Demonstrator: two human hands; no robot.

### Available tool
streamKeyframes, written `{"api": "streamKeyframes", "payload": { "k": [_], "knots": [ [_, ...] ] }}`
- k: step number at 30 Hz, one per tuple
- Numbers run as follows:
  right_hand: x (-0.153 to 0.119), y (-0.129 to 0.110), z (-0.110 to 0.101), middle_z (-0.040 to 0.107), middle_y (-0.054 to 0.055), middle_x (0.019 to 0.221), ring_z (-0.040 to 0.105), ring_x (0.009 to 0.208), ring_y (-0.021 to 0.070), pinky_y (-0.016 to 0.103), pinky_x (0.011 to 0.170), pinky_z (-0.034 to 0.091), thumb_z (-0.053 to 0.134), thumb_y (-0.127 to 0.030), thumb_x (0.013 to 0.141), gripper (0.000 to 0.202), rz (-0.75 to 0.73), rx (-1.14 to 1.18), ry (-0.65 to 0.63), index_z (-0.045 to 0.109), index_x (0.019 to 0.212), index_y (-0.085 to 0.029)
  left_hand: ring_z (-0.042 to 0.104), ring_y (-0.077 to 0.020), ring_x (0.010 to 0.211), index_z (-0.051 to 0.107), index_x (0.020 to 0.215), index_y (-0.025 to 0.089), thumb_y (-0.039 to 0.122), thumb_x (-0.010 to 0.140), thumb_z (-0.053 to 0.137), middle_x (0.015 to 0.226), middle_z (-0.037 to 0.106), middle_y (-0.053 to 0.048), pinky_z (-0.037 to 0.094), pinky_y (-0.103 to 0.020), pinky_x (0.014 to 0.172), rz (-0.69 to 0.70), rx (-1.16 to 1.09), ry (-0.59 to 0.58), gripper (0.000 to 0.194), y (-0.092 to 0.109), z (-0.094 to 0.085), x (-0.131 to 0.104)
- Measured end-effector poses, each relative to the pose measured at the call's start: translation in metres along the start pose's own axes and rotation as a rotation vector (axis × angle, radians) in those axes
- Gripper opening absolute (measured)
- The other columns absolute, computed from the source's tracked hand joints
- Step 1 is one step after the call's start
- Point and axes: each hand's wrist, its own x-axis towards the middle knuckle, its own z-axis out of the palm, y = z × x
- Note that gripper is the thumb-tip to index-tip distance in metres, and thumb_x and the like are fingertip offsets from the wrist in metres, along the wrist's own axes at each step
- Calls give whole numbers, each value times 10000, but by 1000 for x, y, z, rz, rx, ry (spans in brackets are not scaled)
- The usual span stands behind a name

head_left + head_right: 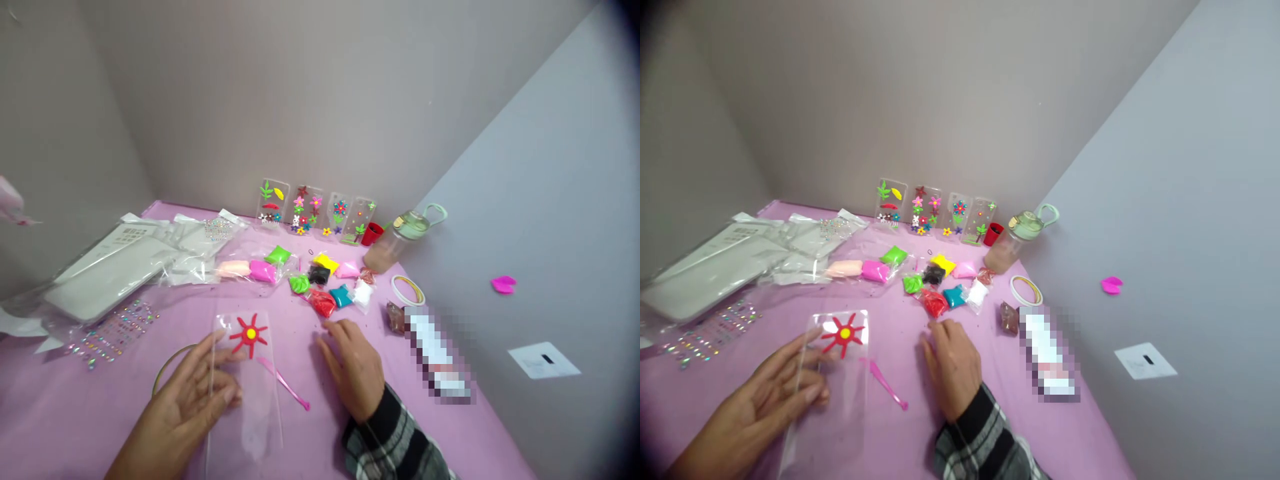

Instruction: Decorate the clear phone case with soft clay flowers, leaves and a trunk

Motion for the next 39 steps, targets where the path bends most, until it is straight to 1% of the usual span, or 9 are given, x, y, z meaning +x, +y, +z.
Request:
{"api": "streamKeyframes", "payload": {
  "k": [4,8,14,16,20,23,29,34,39],
  "knots": [
    [25,16,10,617,202,1195,555,1098,341,461,908,465,539,-337,962,366,50,-47,55,568,1232,-92,684,-214,799,344,1450,189,511,699,794,917,712,-47,589,-295,771,15,8,-51,933,9,0,0],
    [44,21,20,605,219,1237,506,1180,382,534,965,426,580,-325,937,303,51,-35,45,612,1136,-99,689,-235,813,370,1455,186,480,627,833,906,719,-42,583,-320,786,-84,0,-97,992,17,9,-2],
    [29,5,-2,671,97,880,624,842,253,398,790,510,505,-297,974,181,75,120,59,609,919,-160,690,-257,885,378,1475,188,461,703,745,1075,707,-103,557,-376,846,-42,131,-245,898,21,8,-2],
    [14,-9,-16,670,42,816,637,743,183,285,698,529,515,-319,979,168,69,225,23,587,913,-183,679,-298,979,390,1475,183,454,729,718,1106,701,-126,527,-432,922,60,323,-221,859,21,1,-3],
    [-14,-38,-37,699,14,883,672,809,142,221,756,541,509,-254,990,102,146,735,-215,593,960,-205,471,-356,1324,534,1377,272,427,797,694,1437,539,-110,346,-513,1124,515,729,-14,621,31,-8,-12],
    [-22,-52,-40,697,35,924,669,842,164,249,774,543,541,-233,962,84,94,830,-194,611,998,-203,555,-287,1244,597,1283,326,367,868,647,1318,629,-55,425,-411,1075,674,752,-33,420,44,2,-20],
    [-29,-53,-30,689,54,999,655,906,175,257,806,536,560,-193,952,194,17,845,-139,587,1142,-220,701,-200,903,652,1052,292,312,858,653,959,726,-9,556,-272,827,374,374,-217,195,37,30,-22],
    [-36,-56,-28,687,88,1064,648,921,220,304,801,533,615,-480,904,446,97,1026,-316,593,1246,-194,693,-165,752,630,1046,287,342,846,687,814,693,29,556,-237,703,120,86,-289,215,20,25,-23],
    [-33,-62,-34,699,33,907,636,808,192,267,730,503,626,-393,883,262,270,1105,-433,672,1065,-209,679,-176,850,686,968,298,349,914,611,892,698,8,532,-231,773,228,247,-289,106,21,15,-30]
  ]
}}
